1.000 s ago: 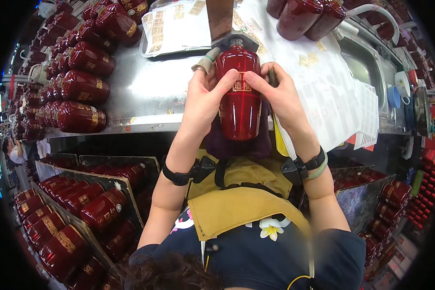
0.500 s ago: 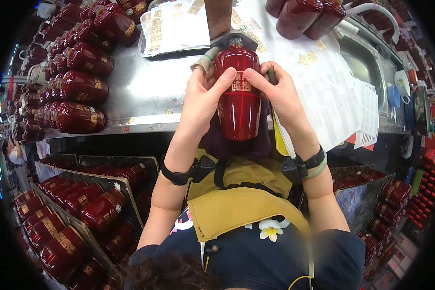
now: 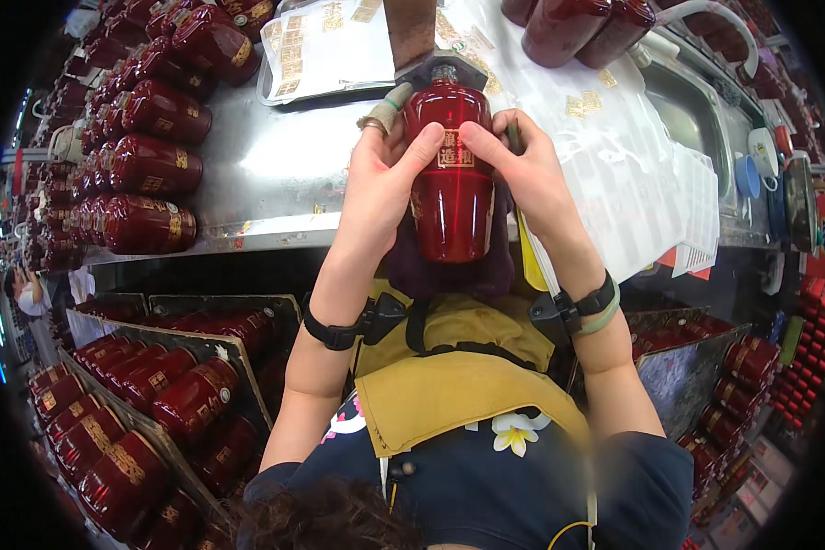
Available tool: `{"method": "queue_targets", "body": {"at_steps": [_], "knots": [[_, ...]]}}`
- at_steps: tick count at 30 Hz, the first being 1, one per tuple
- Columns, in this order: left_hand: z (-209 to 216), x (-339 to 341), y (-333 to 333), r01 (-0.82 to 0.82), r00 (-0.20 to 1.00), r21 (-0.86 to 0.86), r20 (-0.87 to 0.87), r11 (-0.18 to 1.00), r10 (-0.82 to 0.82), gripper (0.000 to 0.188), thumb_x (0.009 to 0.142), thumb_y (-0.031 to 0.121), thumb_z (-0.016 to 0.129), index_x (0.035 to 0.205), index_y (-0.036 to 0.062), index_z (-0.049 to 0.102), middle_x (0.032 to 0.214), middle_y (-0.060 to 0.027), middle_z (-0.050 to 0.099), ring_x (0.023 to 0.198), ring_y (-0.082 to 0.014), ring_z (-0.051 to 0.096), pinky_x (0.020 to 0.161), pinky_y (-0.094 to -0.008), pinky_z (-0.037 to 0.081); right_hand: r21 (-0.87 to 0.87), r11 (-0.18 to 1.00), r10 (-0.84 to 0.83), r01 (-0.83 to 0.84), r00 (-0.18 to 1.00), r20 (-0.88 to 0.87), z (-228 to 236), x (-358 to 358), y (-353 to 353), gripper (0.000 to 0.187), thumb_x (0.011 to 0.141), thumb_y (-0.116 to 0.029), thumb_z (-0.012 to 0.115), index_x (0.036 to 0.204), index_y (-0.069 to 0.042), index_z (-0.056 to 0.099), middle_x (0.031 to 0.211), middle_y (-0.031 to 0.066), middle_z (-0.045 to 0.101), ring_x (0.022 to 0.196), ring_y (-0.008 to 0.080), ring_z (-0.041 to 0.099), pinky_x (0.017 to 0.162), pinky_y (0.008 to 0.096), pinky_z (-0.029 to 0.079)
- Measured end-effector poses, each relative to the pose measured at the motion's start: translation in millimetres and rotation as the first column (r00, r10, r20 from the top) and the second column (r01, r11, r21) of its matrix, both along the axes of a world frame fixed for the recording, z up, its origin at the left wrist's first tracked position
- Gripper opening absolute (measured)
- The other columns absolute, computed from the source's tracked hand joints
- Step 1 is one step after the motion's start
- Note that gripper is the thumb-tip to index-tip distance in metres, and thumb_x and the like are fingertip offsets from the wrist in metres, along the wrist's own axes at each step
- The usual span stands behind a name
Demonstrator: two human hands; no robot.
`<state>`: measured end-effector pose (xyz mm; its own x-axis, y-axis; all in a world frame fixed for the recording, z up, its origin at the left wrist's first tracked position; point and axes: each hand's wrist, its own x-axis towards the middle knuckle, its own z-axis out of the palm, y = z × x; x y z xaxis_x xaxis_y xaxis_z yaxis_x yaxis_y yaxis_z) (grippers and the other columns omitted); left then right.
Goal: Applying decorative labels and gold bands to red glass liquor bottles at a manufacturing workstation.
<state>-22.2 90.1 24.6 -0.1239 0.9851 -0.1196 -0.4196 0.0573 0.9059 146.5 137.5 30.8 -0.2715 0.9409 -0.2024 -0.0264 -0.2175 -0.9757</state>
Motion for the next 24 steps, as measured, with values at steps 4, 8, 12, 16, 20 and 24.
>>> {"method": "queue_targets", "body": {"at_steps": [4, 8, 12, 16, 20, 24], "knots": [[0.1, 0.1, 0.1, 0.004, 1.000, -0.010, 0.004, 1.000, -0.004, 0.075, 0.096, 0.017, 0.073, 0.154, -0.0061, 0.030, 0.144, -0.0200, 0.053, 0.131, -0.0227, 0.054, 0.111, -0.0361, 0.045, -0.016, 1.000, 0.001, -0.001, 1.000, 0.009, -2.2, 1.5, 1.3, 0.036, 0.088, -0.031, 0.083, 0.087, -0.006, 0.058, 0.075, -0.0061, 0.052, 0.069, 0.0030, 0.044, 0.061, 0.0206, 0.037], [-1.2, 0.5, -0.2, -0.007, 1.000, -0.008, 0.002, 1.000, 0.007, 0.072, 0.097, 0.016, 0.071, 0.153, -0.0058, 0.032, 0.143, -0.0195, 0.053, 0.131, -0.0222, 0.054, 0.111, -0.0359, 0.044, 0.014, 1.000, 0.010, -0.010, 1.000, 0.016, -3.8, 2.8, 0.6, 0.037, 0.091, -0.035, 0.081, 0.090, -0.005, 0.058, 0.078, -0.0053, 0.054, 0.072, 0.0028, 0.045, 0.063, 0.0205, 0.038], [-2.4, -2.0, -0.3, -0.012, 0.997, -0.034, 0.071, 0.999, 0.015, 0.060, 0.104, 0.019, 0.062, 0.152, -0.0043, 0.036, 0.142, -0.0148, 0.055, 0.130, -0.0193, 0.054, 0.111, -0.0343, 0.043, 0.254, 0.959, -0.124, 0.129, 0.992, -0.033, 0.5, 7.1, 3.8, 0.028, 0.102, -0.025, 0.062, 0.112, 0.001, 0.060, 0.086, -0.0014, 0.057, 0.080, 0.0098, 0.053, 0.079, 0.0223, 0.046], [-1.6, -2.6, -0.7, -0.009, 0.995, -0.061, 0.102, 0.998, 0.015, 0.053, 0.108, 0.025, 0.054, 0.152, -0.0027, 0.039, 0.142, -0.0111, 0.056, 0.129, -0.0167, 0.054, 0.111, -0.0330, 0.043, 0.571, 0.820, -0.141, 0.045, 0.982, 0.125, 21.7, 16.4, 4.9, 0.021, 0.098, -0.005, 0.059, 0.118, 0.001, 0.061, 0.092, 0.0088, 0.068, 0.093, 0.0159, 0.064, 0.084, 0.0291, 0.052], [-2.3, -4.4, -2.0, 0.008, 0.995, -0.047, 0.101, 0.999, -0.003, 0.053, 0.109, 0.025, 0.053, 0.152, -0.0024, 0.039, 0.143, -0.0116, 0.055, 0.129, -0.0167, 0.054, 0.111, -0.0327, 0.043, 0.774, 0.477, -0.004, -0.416, 0.880, 0.475, 52.1, 14.9, 11.5, 0.021, 0.089, 0.003, 0.064, 0.109, 0.000, 0.068, 0.100, 0.0102, 0.072, 0.092, 0.0274, 0.067, 0.080, 0.0368, 0.054], [-3.2, -6.1, -2.6, -0.018, 0.995, -0.072, 0.092, 0.997, 0.025, 0.052, 0.110, 0.029, 0.048, 0.152, -0.0010, 0.039, 0.146, -0.0125, 0.053, 0.134, -0.0193, 0.051, 0.112, -0.0362, 0.042, 0.898, 0.072, -0.272, -0.433, 0.858, 0.436, 63.6, 6.0, 39.9, 0.026, 0.080, -0.003, 0.067, 0.106, -0.007, 0.071, 0.097, 0.0035, 0.072, 0.091, 0.0240, 0.066, 0.081, 0.0355, 0.049]]}}
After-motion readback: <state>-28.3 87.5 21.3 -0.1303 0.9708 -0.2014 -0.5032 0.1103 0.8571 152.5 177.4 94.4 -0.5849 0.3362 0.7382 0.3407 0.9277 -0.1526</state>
